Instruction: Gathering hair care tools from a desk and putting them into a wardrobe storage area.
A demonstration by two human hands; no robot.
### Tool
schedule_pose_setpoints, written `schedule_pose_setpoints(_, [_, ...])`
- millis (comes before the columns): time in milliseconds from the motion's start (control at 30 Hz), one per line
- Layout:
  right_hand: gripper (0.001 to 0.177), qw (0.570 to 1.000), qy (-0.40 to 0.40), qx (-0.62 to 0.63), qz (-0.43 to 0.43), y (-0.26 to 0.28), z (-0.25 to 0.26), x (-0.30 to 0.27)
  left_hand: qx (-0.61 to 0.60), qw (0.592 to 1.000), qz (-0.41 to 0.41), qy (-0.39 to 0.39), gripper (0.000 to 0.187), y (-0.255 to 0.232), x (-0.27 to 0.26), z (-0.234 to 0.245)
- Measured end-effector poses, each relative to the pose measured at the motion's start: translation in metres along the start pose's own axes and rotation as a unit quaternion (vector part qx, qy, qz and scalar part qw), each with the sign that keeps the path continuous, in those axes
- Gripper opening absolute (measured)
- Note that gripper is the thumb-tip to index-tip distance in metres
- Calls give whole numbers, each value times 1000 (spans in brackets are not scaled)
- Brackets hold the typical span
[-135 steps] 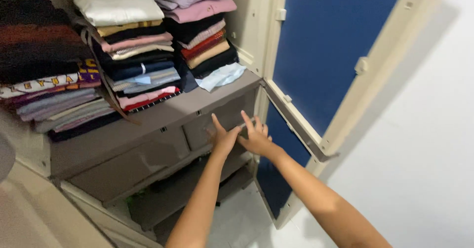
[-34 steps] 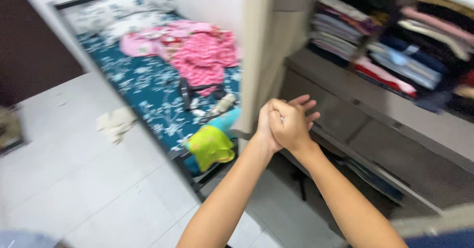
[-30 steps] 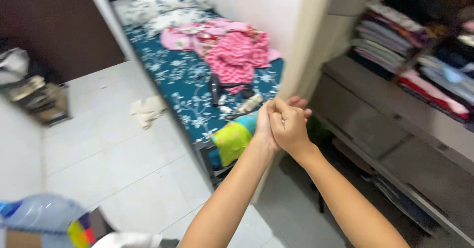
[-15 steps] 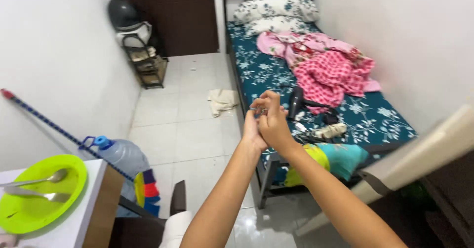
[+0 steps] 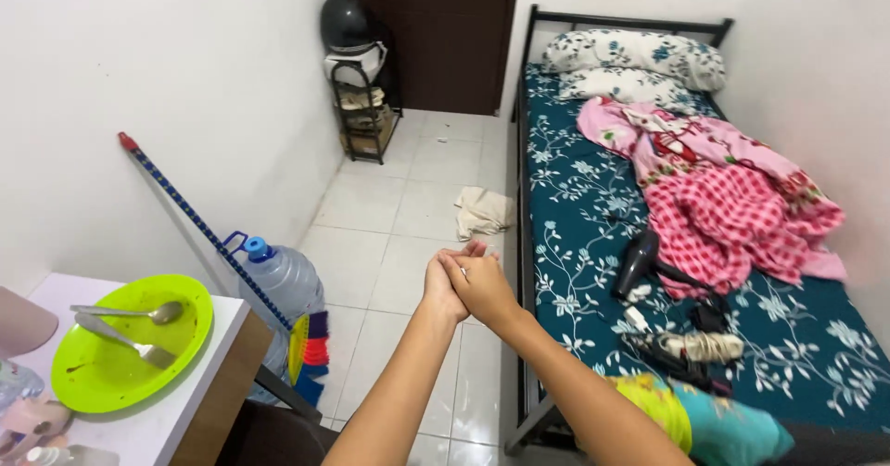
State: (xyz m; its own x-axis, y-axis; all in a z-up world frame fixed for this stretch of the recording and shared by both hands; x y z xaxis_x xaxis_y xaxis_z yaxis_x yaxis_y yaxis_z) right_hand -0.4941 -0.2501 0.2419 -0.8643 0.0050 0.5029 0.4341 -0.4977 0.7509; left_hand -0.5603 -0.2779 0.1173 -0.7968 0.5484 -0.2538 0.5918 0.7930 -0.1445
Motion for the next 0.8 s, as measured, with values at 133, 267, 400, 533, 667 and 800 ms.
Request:
schedule_pose_setpoints(133, [38,991,47,-127,-6,-48,13,47,34,999,3,2,39,3,68,-7])
schedule_pose_setpoints(267, [38,992,21,-124,33,-92,32,81,79,997,9,7,48,11,108,-27])
schedule_pose_setpoints(400, [37,994,22,-111,11,-125,42,103,106,994,12,15,54,15,154,-23])
schedule_pose_setpoints(533, [36,993,56,-101,-38,-161,37,132,103,995,-1,-3,53,3,197,-27])
schedule_pose_setpoints(667, [27,992,12,-121,-25,-212,27,163,100,994,0,-42,54,-15,240,-25])
schedule_pose_setpoints(800, [21,984,-31,-161,-62,-250,22,214,117,993,19,-29,52,-41,308,-23])
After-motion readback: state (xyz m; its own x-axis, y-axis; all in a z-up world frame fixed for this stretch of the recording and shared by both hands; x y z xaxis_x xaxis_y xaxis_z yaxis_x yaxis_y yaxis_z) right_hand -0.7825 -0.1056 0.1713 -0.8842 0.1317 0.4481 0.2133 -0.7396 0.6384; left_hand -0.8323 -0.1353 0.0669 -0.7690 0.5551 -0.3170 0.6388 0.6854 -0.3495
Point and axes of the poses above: each hand's wrist, its own x-axis towards the middle knuckle, its own z-axis out of the back of the hand, y = z × x, the point moved 8 cm from there along x, towards the middle knuckle
